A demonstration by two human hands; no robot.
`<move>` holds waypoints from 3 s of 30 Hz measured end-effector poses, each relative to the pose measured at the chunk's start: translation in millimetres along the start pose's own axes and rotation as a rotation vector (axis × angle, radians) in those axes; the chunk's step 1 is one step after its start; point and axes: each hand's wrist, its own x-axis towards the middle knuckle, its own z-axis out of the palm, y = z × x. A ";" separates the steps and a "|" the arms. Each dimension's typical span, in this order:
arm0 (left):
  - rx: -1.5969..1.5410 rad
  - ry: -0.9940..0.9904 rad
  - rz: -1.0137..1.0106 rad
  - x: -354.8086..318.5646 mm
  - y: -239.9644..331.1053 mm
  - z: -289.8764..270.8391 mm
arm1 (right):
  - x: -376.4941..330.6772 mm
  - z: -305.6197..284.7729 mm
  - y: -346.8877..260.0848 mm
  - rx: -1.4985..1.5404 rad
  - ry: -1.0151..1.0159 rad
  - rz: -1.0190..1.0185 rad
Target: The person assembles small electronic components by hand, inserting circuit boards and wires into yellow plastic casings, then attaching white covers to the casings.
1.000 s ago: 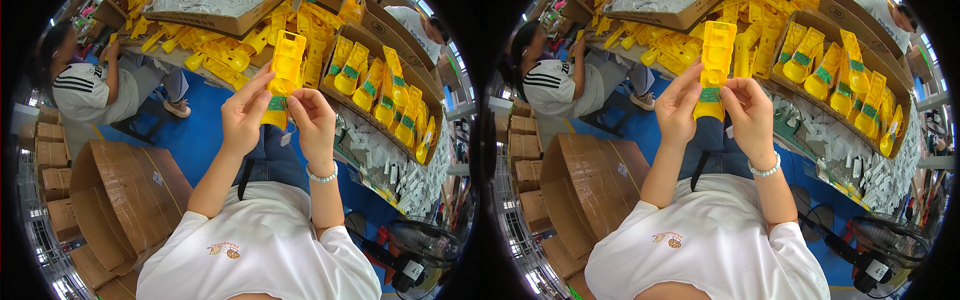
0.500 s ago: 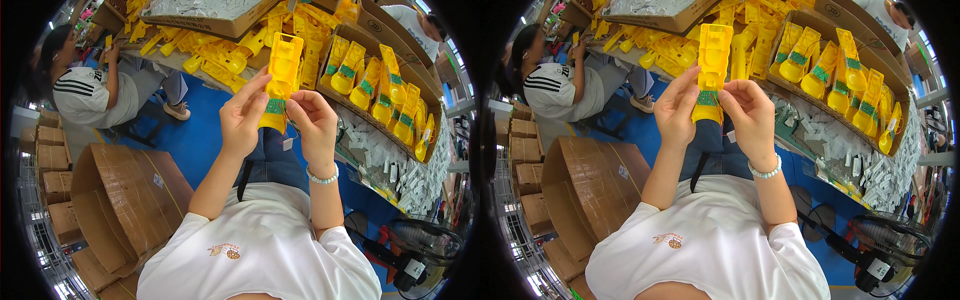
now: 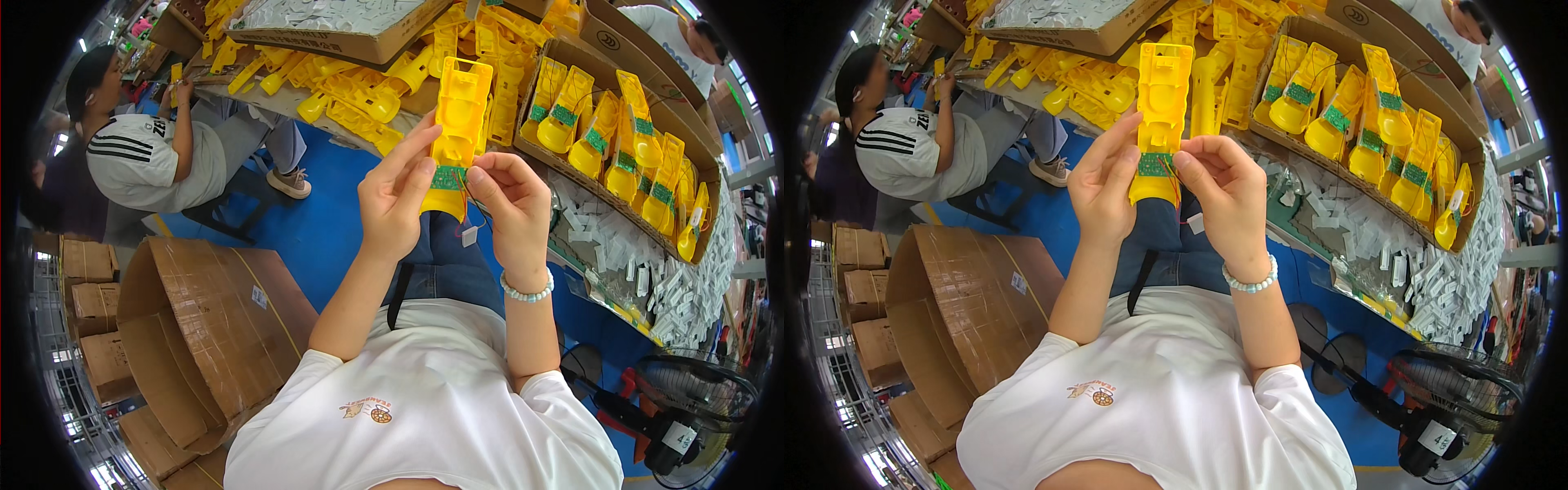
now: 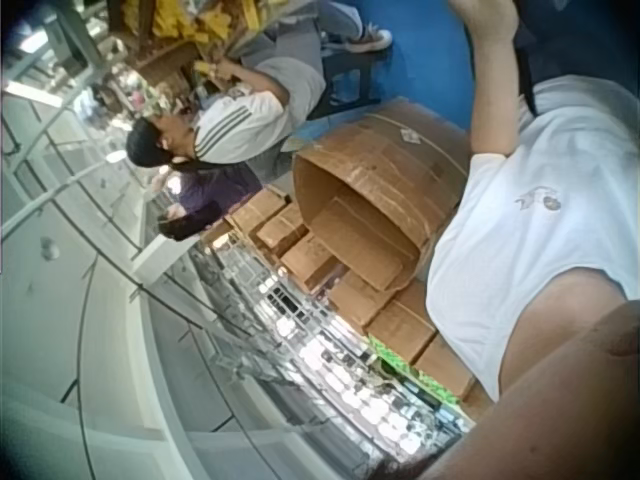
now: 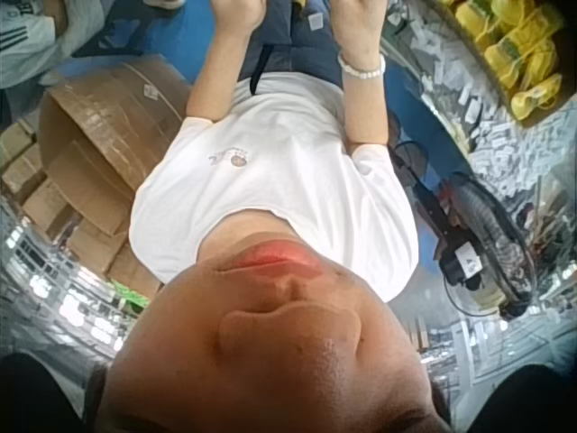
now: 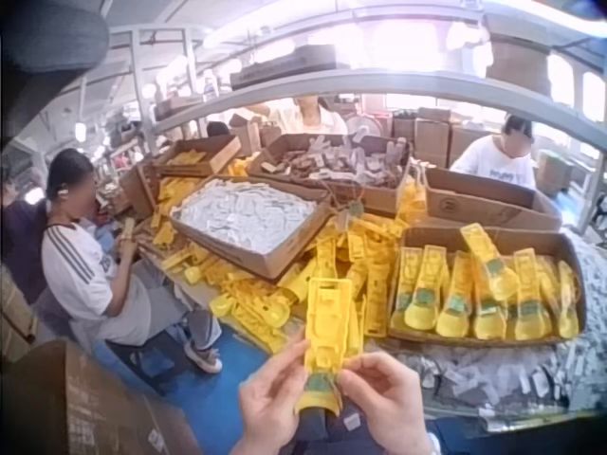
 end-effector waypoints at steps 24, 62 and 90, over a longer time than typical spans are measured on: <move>-0.085 0.151 -0.140 -9.0 -11.7 11.6 | -0.6 -4.6 9.8 -0.044 0.041 -0.099; -0.342 0.011 -0.464 -6.5 30.7 28.5 | 58.0 -16.8 -48.7 -0.886 0.029 -1.329; -0.192 0.035 -0.357 -35.8 11.8 -4.3 | 35.7 7.9 14.7 -0.224 -0.372 -0.022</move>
